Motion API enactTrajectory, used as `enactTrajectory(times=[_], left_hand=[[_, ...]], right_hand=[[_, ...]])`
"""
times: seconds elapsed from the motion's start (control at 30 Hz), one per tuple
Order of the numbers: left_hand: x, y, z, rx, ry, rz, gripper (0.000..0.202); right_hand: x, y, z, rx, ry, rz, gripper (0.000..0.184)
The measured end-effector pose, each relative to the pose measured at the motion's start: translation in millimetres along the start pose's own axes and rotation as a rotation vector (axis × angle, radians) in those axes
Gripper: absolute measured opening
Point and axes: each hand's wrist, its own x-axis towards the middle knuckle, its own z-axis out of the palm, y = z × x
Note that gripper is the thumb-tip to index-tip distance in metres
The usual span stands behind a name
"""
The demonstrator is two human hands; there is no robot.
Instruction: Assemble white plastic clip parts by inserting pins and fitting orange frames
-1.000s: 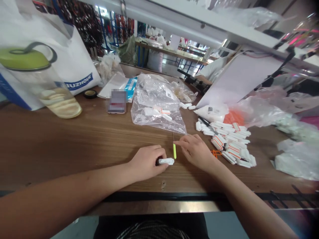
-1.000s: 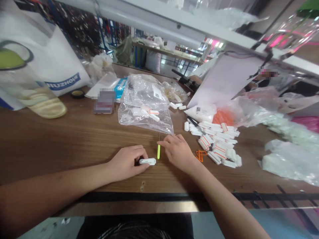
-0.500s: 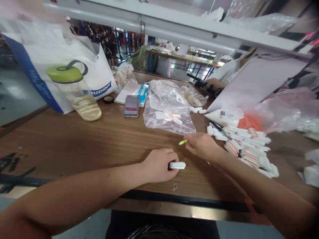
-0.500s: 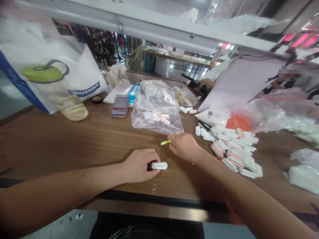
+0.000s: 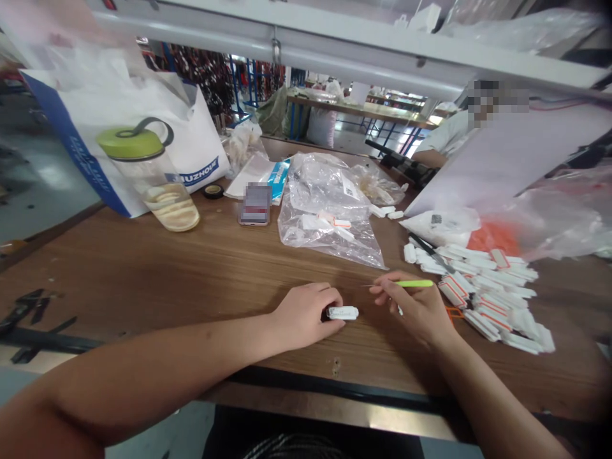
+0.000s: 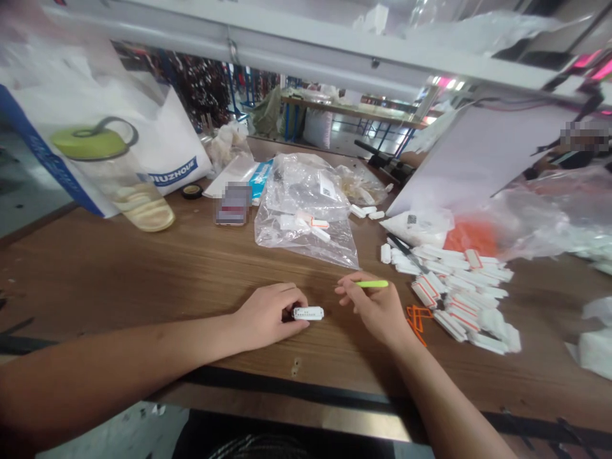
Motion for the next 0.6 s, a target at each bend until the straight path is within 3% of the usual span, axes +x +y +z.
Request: enactTrajectory(times=[0.1, 0.23, 0.43, 0.6], left_hand=[[0, 1, -1.5, -0.017, -0.005, -0.022, 0.023], [0, 0, -1.1, -0.035, -0.006, -0.008, 0.013], [0, -2, 1.2, -0.044, 0.009, -0.014, 0.008], [1, 1, 0.1, -0.056, 0.001, -0.035, 0.009]], right_hand=[[-5, -8, 3, 0.033, -0.009, 0.019, 0.041], [-13, -11, 14, 0.101, -0.036, 0.038, 0.051], [-20, -9, 30, 0.123, -0.124, 0.016, 0.054], [-21, -10, 34, 0.117, -0.118, -0.003, 0.055]])
